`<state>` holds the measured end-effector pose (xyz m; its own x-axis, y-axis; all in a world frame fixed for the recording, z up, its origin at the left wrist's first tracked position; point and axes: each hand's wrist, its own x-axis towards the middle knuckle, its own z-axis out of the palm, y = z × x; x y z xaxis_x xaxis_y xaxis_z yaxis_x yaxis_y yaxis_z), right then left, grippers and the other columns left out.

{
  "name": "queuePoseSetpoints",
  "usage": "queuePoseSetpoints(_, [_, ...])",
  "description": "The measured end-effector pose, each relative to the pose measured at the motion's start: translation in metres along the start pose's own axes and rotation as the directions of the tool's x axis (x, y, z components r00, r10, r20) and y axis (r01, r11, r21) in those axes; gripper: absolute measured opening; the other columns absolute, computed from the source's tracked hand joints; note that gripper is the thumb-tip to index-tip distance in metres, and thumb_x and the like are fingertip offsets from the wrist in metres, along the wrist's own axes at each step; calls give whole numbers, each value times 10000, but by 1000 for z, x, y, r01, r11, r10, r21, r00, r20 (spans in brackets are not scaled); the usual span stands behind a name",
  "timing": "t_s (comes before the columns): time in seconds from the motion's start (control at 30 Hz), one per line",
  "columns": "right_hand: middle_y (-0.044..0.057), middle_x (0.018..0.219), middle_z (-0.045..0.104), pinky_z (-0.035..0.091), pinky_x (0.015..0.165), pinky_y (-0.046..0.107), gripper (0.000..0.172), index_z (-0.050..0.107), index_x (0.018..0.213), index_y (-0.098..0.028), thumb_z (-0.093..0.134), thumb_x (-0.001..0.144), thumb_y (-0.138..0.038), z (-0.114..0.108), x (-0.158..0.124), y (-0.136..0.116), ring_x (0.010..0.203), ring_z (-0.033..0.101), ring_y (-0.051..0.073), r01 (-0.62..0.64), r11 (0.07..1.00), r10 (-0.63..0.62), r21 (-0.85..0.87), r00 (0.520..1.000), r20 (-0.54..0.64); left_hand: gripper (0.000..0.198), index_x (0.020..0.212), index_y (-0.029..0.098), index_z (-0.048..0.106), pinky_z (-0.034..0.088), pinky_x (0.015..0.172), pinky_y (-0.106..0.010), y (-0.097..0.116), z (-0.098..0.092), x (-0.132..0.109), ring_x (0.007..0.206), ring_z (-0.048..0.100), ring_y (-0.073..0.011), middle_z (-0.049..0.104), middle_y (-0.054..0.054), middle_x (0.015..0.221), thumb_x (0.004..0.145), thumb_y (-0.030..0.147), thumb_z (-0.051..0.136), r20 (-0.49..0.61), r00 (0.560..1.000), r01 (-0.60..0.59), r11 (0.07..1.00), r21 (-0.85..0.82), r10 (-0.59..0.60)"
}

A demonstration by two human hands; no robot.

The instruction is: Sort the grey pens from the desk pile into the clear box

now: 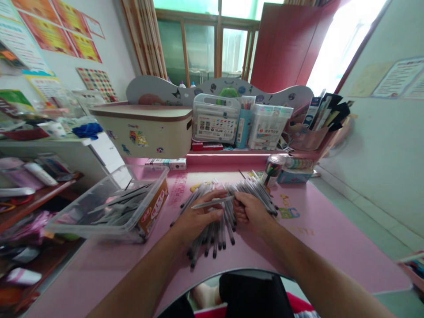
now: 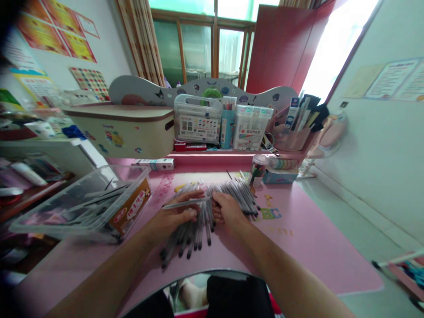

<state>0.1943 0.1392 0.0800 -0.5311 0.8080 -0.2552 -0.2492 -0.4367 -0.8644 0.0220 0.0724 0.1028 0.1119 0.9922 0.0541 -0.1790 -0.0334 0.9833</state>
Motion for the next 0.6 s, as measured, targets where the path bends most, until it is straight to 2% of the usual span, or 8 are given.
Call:
queuePoseSetpoints(0.07, [-108, 427, 309, 136, 340, 161, 407, 403, 596, -203, 658, 759, -476, 1, 0, 2, 350, 199, 32, -3, 1000, 3, 12, 1000, 9, 226, 976, 219, 767, 549, 758, -298, -1, 3, 2, 986, 657, -223, 687, -91, 1166, 771, 312, 739, -59, 996, -71, 996, 56, 74])
queuePoseSetpoints(0.1, [-106, 441, 323, 148, 341, 157, 401, 403, 611, -203, 669, 755, -465, 2, -1, 3, 356, 216, 33, 9, 1000, -9, 14, 1000, 23, 212, 931, 200, 770, 555, 772, -312, -3, 4, 3, 978, 666, -230, 701, -98, 1131, 793, 352, 718, -87, 992, -87, 995, 52, 91])
queuePoseSetpoints(0.23, [-99, 512, 407, 183, 337, 149, 343, 446, 733, -211, 732, 711, -400, 6, -4, 5, 383, 292, 49, 87, 996, -85, -17, 993, 84, 316, 886, 154, 756, 565, 751, -296, -9, 2, 9, 834, 705, -200, 744, -100, 963, 786, 451, 718, -190, 981, -50, 996, -77, 35])
queuePoseSetpoints(0.33, [-97, 566, 459, 176, 329, 153, 345, 500, 860, -225, 744, 689, -399, 7, -4, 7, 387, 309, 55, 112, 993, -108, -36, 990, 88, 372, 857, 136, 749, 565, 701, -262, -11, -2, 11, 767, 706, -177, 752, -105, 943, 739, 489, 755, -228, 974, -23, 991, -131, -7])
queuePoseSetpoints(0.4, [-81, 564, 460, 175, 336, 161, 350, 521, 814, -205, 684, 745, -507, 6, -3, 9, 388, 310, 52, 124, 989, -119, -80, 991, 67, 389, 847, 132, 747, 562, 665, -248, -11, -4, 10, 746, 706, -173, 754, -110, 949, 726, 502, 763, -234, 972, -9, 992, -124, -21])
queuePoseSetpoints(0.47, [-67, 502, 419, 177, 347, 177, 452, 499, 668, -183, 594, 806, -603, 4, -2, 10, 380, 301, 48, 146, 972, -136, -183, 989, 62, 392, 848, 131, 745, 555, 636, -237, -11, -4, 10, 757, 712, -181, 754, -116, 963, 736, 506, 753, -231, 973, 3, 995, -100, -26])
queuePoseSetpoints(0.53, [-73, 450, 363, 172, 353, 188, 513, 445, 579, -188, 577, 818, -622, 3, -1, 10, 371, 280, 45, 163, 952, -145, -258, 985, 89, 391, 855, 129, 743, 548, 616, -234, -10, -4, 10, 774, 717, -192, 753, -122, 974, 752, 507, 739, -227, 973, 11, 997, -82, -29])
queuePoseSetpoints(0.6, [-93, 444, 345, 155, 352, 186, 456, 441, 619, -198, 649, 780, -571, 4, -1, 9, 366, 259, 46, 166, 955, -139, -244, 983, 123, 395, 859, 128, 740, 545, 611, -237, -10, -3, 10, 781, 720, -200, 753, -127, 979, 758, 510, 731, -229, 973, 11, 997, -81, -29])
